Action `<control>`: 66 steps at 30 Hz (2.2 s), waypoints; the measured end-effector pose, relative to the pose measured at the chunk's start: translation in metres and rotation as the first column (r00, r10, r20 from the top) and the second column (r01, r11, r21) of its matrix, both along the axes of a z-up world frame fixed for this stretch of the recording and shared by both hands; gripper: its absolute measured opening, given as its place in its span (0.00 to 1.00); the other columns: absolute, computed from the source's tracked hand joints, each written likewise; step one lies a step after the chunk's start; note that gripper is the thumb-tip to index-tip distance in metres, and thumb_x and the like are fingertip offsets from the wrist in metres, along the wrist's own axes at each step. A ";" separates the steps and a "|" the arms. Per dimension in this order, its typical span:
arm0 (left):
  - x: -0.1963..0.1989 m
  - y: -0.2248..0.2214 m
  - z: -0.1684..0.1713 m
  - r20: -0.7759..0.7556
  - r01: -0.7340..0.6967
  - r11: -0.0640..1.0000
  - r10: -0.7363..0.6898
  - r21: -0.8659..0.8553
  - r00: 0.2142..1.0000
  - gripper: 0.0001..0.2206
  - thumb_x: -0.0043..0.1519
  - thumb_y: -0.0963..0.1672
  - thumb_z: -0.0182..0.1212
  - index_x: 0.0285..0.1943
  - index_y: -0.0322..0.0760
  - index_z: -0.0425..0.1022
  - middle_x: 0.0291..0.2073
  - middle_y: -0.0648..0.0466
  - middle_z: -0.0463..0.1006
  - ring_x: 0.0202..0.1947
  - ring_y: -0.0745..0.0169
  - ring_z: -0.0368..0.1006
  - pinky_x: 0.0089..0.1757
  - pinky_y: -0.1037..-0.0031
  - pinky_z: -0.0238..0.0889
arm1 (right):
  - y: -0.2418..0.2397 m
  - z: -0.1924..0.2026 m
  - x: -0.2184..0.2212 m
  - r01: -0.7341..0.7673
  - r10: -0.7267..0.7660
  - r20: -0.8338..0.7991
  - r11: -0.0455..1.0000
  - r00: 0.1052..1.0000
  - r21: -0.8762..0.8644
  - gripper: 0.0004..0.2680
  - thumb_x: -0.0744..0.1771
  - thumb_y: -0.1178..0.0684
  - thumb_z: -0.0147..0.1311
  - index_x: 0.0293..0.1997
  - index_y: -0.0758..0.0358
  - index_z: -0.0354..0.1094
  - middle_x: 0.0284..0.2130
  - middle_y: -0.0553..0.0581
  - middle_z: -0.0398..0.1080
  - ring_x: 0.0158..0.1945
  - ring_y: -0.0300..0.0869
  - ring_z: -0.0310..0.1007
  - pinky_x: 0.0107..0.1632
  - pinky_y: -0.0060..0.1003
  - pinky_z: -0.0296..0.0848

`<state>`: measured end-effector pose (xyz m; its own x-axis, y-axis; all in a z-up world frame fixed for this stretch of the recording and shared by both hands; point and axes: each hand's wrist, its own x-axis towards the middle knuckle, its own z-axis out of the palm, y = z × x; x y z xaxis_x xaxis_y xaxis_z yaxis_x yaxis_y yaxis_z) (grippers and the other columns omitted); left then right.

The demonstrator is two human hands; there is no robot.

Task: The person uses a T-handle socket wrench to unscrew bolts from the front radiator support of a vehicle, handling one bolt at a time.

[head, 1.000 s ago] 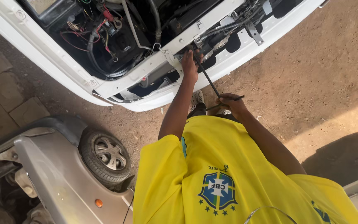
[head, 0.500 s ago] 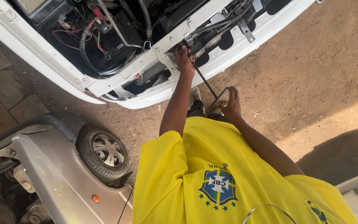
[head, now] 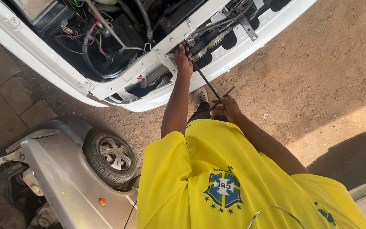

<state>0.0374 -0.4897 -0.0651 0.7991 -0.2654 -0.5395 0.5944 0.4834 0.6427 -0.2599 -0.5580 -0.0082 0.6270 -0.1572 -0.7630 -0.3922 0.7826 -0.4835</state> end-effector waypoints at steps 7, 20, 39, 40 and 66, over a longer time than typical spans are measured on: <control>0.003 -0.005 0.001 -0.038 -0.018 1.000 0.017 -0.012 0.999 0.11 0.72 0.50 0.49 0.51 0.41 0.69 0.30 0.59 0.67 0.22 0.70 0.58 0.27 0.75 0.54 | 0.023 0.016 0.003 -0.367 0.177 -0.329 0.267 0.927 -0.891 0.20 0.66 0.47 0.60 0.62 0.66 0.63 0.65 0.78 0.52 0.53 0.58 0.73 0.38 0.39 0.82; 0.026 0.006 -0.010 -0.036 0.177 0.983 -0.179 -0.040 0.983 0.10 0.73 0.49 0.48 0.48 0.41 0.66 0.27 0.60 0.63 0.21 0.70 0.55 0.28 0.74 0.54 | 0.039 -0.026 -0.016 -0.082 -0.033 -0.179 0.794 0.983 -0.602 0.17 0.71 0.46 0.47 0.59 0.73 0.65 0.32 0.63 0.74 0.27 0.48 0.69 0.33 0.43 0.69; 0.036 0.006 -0.017 -0.103 0.268 0.963 -0.270 -0.031 0.957 0.10 0.71 0.47 0.52 0.40 0.39 0.64 0.25 0.60 0.62 0.21 0.71 0.54 0.27 0.74 0.52 | 0.056 -0.040 -0.021 0.016 -0.033 0.011 0.157 0.999 -0.988 0.23 0.68 0.64 0.49 0.71 0.86 0.46 0.36 0.63 0.76 0.53 0.57 0.78 0.45 0.42 0.82; 0.037 0.006 -0.018 -0.104 0.269 0.963 -0.271 -0.028 0.957 0.10 0.71 0.47 0.52 0.40 0.39 0.65 0.25 0.60 0.62 0.21 0.71 0.54 0.27 0.74 0.52 | 0.056 -0.036 -0.021 0.009 0.005 0.009 -0.026 1.000 -1.000 0.27 0.67 0.66 0.49 0.74 0.86 0.41 0.37 0.62 0.75 0.56 0.58 0.78 0.46 0.41 0.81; 0.036 0.011 -0.009 -0.153 0.318 0.940 -0.334 -0.120 0.930 0.13 0.73 0.47 0.54 0.37 0.36 0.63 0.25 0.59 0.63 0.23 0.69 0.57 0.29 0.73 0.56 | 0.053 0.012 -0.005 -0.458 0.080 -0.478 -0.185 0.875 -0.869 0.07 0.68 0.51 0.57 0.48 0.58 0.71 0.63 0.67 0.64 0.60 0.57 0.69 0.51 0.49 0.78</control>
